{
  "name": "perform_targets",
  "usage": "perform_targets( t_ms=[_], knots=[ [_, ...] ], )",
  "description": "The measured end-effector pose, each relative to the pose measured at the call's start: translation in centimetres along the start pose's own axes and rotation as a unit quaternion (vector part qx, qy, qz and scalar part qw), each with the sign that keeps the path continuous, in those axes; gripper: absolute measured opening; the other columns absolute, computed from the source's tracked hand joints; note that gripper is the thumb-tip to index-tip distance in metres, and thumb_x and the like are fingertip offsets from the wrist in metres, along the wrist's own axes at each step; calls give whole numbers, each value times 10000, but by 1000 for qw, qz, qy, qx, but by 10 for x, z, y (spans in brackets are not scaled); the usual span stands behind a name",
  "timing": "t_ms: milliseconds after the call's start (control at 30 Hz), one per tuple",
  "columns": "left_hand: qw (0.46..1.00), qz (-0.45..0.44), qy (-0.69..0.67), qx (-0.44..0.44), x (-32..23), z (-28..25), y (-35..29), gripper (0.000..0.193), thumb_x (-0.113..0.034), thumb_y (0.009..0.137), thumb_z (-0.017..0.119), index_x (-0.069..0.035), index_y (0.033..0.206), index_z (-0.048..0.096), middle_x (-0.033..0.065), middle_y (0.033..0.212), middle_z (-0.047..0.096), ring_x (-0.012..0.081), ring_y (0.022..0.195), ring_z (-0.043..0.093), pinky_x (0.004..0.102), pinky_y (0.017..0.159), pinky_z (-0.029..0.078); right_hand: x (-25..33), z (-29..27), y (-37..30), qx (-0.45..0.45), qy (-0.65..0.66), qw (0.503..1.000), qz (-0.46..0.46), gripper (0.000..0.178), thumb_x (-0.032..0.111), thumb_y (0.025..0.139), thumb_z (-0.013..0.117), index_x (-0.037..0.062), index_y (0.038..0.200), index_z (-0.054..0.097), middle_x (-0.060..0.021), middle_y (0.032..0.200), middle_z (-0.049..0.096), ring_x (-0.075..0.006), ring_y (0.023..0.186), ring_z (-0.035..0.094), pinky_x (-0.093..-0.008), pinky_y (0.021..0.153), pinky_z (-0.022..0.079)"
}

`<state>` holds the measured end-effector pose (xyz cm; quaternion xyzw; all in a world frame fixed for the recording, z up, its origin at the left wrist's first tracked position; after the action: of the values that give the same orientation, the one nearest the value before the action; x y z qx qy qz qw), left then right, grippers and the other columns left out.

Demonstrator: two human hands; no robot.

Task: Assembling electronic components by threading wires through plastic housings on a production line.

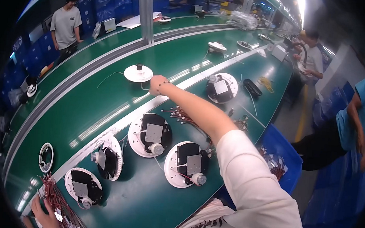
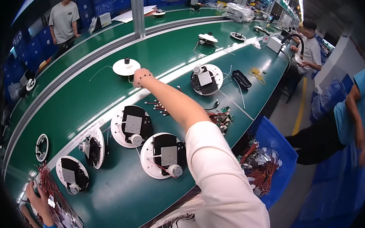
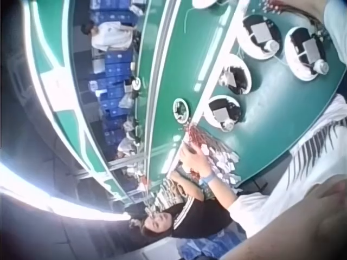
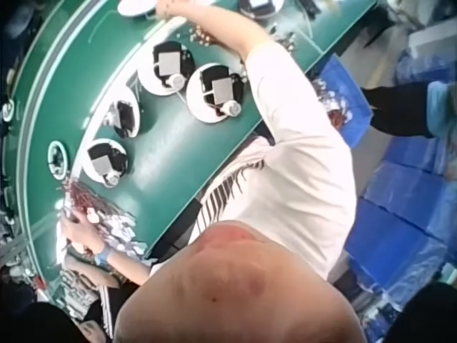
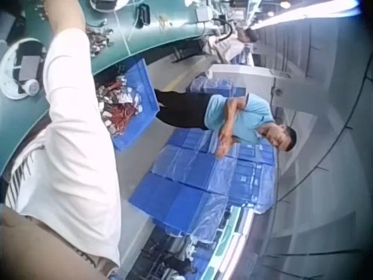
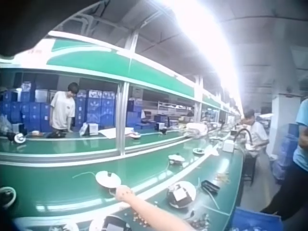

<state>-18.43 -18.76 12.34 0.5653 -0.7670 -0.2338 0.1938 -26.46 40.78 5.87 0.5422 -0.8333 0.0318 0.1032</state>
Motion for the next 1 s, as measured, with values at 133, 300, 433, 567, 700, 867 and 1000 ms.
perform_targets(
  t_ms=[133,300,433,567,700,867,1000],
  knots=[
    [996,41,-59,-42,-31,-16,4,254,-62,810,485,49,1039,485,181,1036,500,319,967,467,366,845,347,19,-29,17,19,411,907,84,153,128,667,569,-2,736,611,-117,587,579,-151,434,530,-275,385,441],
    [987,60,-134,-70,-68,-38,-9,249,-27,791,495,49,1028,499,177,1017,521,307,957,489,354,845,359,68,-53,36,-75,672,737,5,111,57,714,512,-20,678,584,-106,536,551,-149,452,540,-261,378,426],
    [968,43,-235,-72,-104,-57,-11,259,-2,726,523,34,983,520,172,976,525,317,942,491,346,823,380,72,-85,14,-111,691,714,-23,153,133,776,471,10,842,535,-79,699,551,-191,615,587,-279,475,462],
    [963,89,-251,-40,-132,-69,-8,291,27,692,518,28,983,519,161,983,535,282,956,502,328,829,376,76,-126,-31,-107,762,633,-82,132,158,805,475,47,747,515,-43,650,523,-169,618,544,-296,578,438],
    [922,102,-369,65,-153,-62,-7,309,-17,659,566,13,965,534,140,918,561,291,915,522,340,796,401,107,-169,-95,9,755,607,-247,163,172,827,467,26,778,518,-48,714,528,-154,665,519,-281,656,426],
    [847,126,-497,138,-210,-63,-5,499,-138,682,631,5,1122,443,157,1068,521,275,985,508,330,823,404,142,-222,-175,105,684,451,-563,197,183,849,423,11,807,508,-86,791,532,-153,675,517,-259,630,414],
    [836,123,-534,39,-252,-35,-5,545,-154,659,669,-16,1132,437,175,1142,459,300,1024,472,341,836,384,165,-228,-254,1,699,479,-531,218,163,842,391,-3,749,497,-100,735,521,-135,574,489,-213,510,380]
  ],
)
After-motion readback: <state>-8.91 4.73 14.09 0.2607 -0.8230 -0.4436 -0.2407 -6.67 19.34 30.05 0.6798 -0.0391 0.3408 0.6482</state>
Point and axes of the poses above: each hand's wrist, its own y-axis towards the middle knuckle, its own z-axis out of the palm, x = y × z, the point moved 6 cm from there along y, towards the middle knuckle
